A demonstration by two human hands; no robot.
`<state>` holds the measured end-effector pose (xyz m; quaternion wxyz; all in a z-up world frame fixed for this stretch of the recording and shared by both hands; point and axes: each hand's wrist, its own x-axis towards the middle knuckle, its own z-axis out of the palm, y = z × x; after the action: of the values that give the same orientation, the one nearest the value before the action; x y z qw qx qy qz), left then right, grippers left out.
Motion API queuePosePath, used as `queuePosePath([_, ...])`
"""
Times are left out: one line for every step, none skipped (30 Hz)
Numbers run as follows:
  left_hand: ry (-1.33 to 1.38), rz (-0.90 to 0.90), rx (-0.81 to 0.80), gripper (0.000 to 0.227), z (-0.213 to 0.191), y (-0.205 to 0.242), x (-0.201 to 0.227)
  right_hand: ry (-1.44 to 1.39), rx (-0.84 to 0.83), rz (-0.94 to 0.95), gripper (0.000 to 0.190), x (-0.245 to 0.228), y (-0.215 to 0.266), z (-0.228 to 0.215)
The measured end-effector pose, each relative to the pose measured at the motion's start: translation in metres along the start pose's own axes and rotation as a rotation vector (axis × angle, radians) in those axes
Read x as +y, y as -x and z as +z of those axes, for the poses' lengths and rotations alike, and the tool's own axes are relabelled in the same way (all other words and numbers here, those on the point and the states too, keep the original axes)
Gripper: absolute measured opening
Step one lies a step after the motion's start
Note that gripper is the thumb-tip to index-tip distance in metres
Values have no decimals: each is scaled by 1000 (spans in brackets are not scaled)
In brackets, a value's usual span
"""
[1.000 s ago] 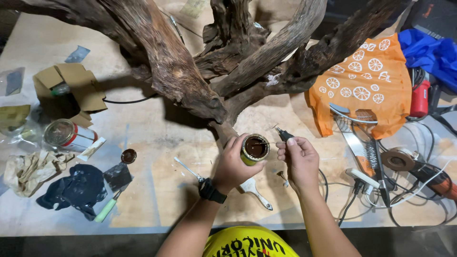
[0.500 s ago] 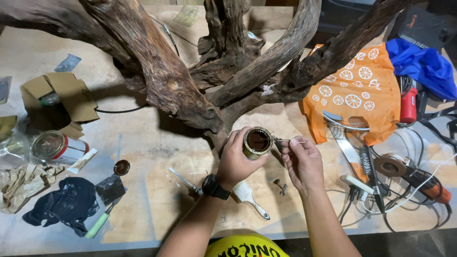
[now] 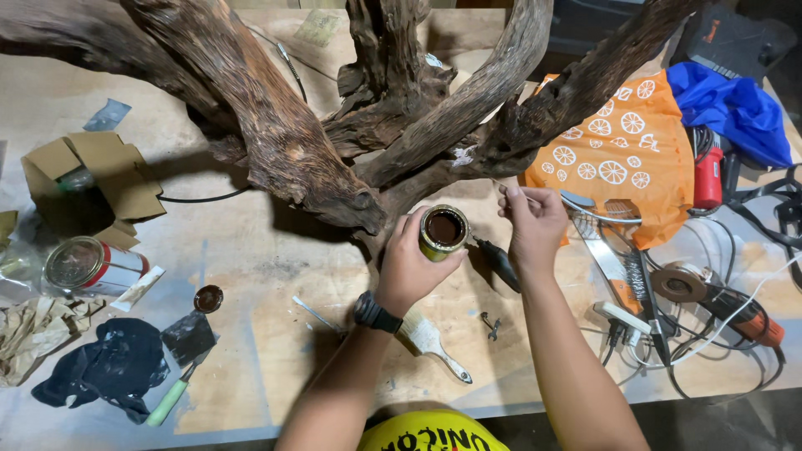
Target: The person applies a dark liquid finish to a large piece of driftwood using a small brush. They repeatedly dip the brush into a small container and carefully paint the crevices and surfaces of the wood.
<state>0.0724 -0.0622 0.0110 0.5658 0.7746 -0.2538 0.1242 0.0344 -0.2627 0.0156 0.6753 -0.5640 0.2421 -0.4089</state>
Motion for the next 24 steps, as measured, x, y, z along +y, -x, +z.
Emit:
queuePosePath([1,0,-2,84,0,3,-2,0,2,0,19,11,-6,1])
queuePosePath([-1,-2,-1,85,-1,5,-4,61,-7,-57,17,23,-12,2])
queuePosePath([-3,-4,1,86,-1,8,-7,121,-17,-113,15,34,-18,3])
queuePosePath([-3,-4,0,86,-4,9,-7,121,-17,-113,15,36,-19,6])
queuePosePath([-19,-8,10,86,-6,11,-6,165,-24,-142,15,39,-20,8])
queuePosePath([-36,-11,20,85,-8,12,-6,210,-33,-171,15,41,-21,10])
queuePosePath([-34,-12,20,85,-8,14,-8,212,-32,-172,15,43,-22,12])
queuePosePath([-35,-9,25,85,-9,15,-9,237,-38,-186,14,45,-24,13])
queuePosePath([-35,-6,30,85,-9,16,-10,263,-44,-200,14,47,-25,15])
queuePosePath([-33,-6,30,85,-10,16,-9,265,-44,-201,14,50,-30,15])
queuePosePath([-24,-2,29,84,-10,16,-9,276,-39,-241,13,54,-33,15])
queuePosePath([-14,2,27,84,-11,17,-8,288,-34,-282,12,57,-37,15])
queuePosePath([-15,1,27,84,-12,17,-7,288,-34,-281,12,52,-39,12])
queuePosePath([3,7,21,83,-13,17,-7,284,-17,-327,13,47,-40,10])
queuePosePath([20,14,17,83,-14,16,-6,280,-2,-374,14,43,-42,8])
queuePosePath([19,13,18,83,-13,17,-7,279,-4,-374,14,41,-38,10])
queuePosePath([20,14,20,84,-13,18,-8,306,-8,-389,13,39,-34,12])
queuePosePath([20,14,21,84,-12,19,-9,333,-12,-405,13,37,-30,14])
queuePosePath([20,15,21,84,-14,18,-7,331,-11,-405,13,44,-30,16])
queuePosePath([17,13,20,83,-15,18,-6,371,-30,-389,11,51,-30,18])
queuePosePath([14,10,18,83,-17,18,-5,410,-49,-371,10,58,-29,19])
queuePosePath([13,11,17,83,-19,18,-3,409,-48,-371,10,56,-31,20])
queuePosePath([13,9,9,83,-21,18,-2,410,-52,-408,11,54,-32,21])
queuePosePath([14,8,2,83,-23,19,-1,411,-57,-445,11,52,-32,22])
